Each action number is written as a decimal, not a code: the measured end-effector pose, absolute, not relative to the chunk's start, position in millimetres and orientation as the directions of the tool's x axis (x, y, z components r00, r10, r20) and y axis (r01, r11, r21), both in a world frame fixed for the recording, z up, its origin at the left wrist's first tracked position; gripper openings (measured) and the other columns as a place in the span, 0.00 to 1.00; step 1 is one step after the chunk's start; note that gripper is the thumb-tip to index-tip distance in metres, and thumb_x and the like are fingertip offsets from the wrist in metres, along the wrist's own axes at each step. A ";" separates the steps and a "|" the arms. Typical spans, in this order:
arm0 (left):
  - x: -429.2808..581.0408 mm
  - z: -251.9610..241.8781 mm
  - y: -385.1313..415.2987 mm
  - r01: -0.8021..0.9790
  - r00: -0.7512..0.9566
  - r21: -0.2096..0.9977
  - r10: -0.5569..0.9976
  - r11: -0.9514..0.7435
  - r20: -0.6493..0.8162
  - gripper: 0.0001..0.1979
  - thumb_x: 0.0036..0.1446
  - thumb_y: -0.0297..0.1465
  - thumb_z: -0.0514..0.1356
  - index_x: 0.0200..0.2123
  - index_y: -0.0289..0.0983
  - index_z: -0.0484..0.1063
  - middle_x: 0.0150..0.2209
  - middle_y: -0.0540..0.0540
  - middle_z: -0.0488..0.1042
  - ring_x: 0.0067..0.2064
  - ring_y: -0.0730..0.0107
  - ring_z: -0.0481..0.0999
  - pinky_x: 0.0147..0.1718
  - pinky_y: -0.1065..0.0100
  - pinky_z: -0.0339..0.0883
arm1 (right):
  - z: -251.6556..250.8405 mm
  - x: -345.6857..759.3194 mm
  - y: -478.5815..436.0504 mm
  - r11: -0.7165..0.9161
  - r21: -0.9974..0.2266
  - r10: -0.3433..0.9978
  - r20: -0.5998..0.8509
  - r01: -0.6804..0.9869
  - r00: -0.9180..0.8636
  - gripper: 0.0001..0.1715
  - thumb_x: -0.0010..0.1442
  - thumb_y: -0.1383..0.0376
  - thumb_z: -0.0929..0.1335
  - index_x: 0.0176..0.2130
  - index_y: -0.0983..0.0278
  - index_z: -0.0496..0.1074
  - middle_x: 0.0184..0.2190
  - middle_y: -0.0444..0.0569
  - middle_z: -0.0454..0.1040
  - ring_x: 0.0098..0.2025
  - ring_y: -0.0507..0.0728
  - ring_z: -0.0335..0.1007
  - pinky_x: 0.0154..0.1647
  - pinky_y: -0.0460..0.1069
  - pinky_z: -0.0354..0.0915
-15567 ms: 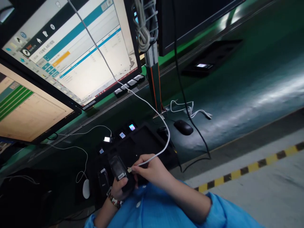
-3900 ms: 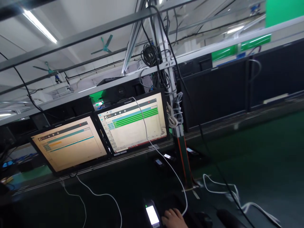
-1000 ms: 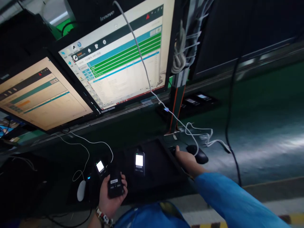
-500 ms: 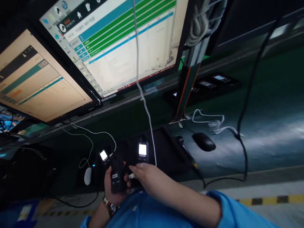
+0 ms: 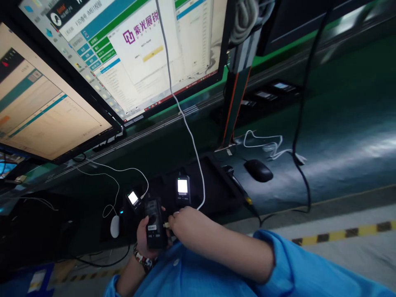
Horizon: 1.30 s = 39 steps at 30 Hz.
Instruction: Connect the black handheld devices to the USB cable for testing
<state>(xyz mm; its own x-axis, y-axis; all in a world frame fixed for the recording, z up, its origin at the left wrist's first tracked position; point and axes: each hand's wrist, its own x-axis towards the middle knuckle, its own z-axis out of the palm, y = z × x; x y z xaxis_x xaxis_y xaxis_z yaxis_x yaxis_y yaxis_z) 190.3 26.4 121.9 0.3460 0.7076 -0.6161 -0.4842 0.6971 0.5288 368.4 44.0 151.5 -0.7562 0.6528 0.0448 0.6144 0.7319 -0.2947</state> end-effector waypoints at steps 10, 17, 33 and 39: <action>184.4 109.9 27.2 -0.495 0.298 0.582 0.755 0.646 -0.584 0.33 0.41 0.44 0.68 0.49 0.36 0.68 0.23 0.48 0.77 0.28 0.59 0.79 0.34 0.58 0.73 | 175.6 367.0 59.4 0.639 -0.437 0.608 -0.218 0.634 -0.763 0.06 0.57 0.72 0.68 0.34 0.67 0.77 0.31 0.50 0.79 0.31 0.55 0.73 0.24 0.47 0.50; 187.1 99.1 33.4 -0.470 0.321 0.601 0.760 0.646 -0.566 0.28 0.42 0.44 0.67 0.45 0.34 0.70 0.23 0.47 0.77 0.30 0.56 0.80 0.35 0.54 0.73 | 171.2 370.3 72.7 0.675 -0.485 0.518 -0.225 0.556 -0.825 0.09 0.58 0.72 0.67 0.32 0.67 0.79 0.29 0.51 0.79 0.31 0.55 0.73 0.29 0.46 0.56; 179.8 75.9 103.5 0.187 -0.189 0.943 0.952 0.277 -0.242 0.37 0.53 0.27 0.55 0.66 0.28 0.48 0.66 0.39 0.58 0.66 0.67 0.57 0.63 0.72 0.49 | 74.7 317.4 131.5 0.453 -0.257 0.891 0.097 0.854 -0.443 0.20 0.57 0.77 0.61 0.34 0.63 0.80 0.37 0.56 0.78 0.41 0.62 0.74 0.42 0.53 0.67; 136.6 54.8 56.9 0.215 -0.286 0.964 0.954 0.159 -0.093 0.25 0.49 0.40 0.61 0.51 0.39 0.74 0.55 0.41 0.73 0.58 0.53 0.69 0.56 0.60 0.65 | 30.6 311.0 123.4 0.519 -0.305 0.821 0.439 0.798 -0.366 0.24 0.54 0.78 0.61 0.37 0.58 0.80 0.38 0.55 0.78 0.40 0.62 0.74 0.40 0.55 0.71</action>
<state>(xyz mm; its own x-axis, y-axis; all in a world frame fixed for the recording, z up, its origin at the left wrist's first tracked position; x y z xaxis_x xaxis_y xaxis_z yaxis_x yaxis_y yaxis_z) 136.6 56.9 54.8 -0.2864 0.9535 -0.0934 0.2145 0.1588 0.9637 311.0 123.4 30.6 -0.3663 0.8205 0.4388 0.7983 0.5194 -0.3049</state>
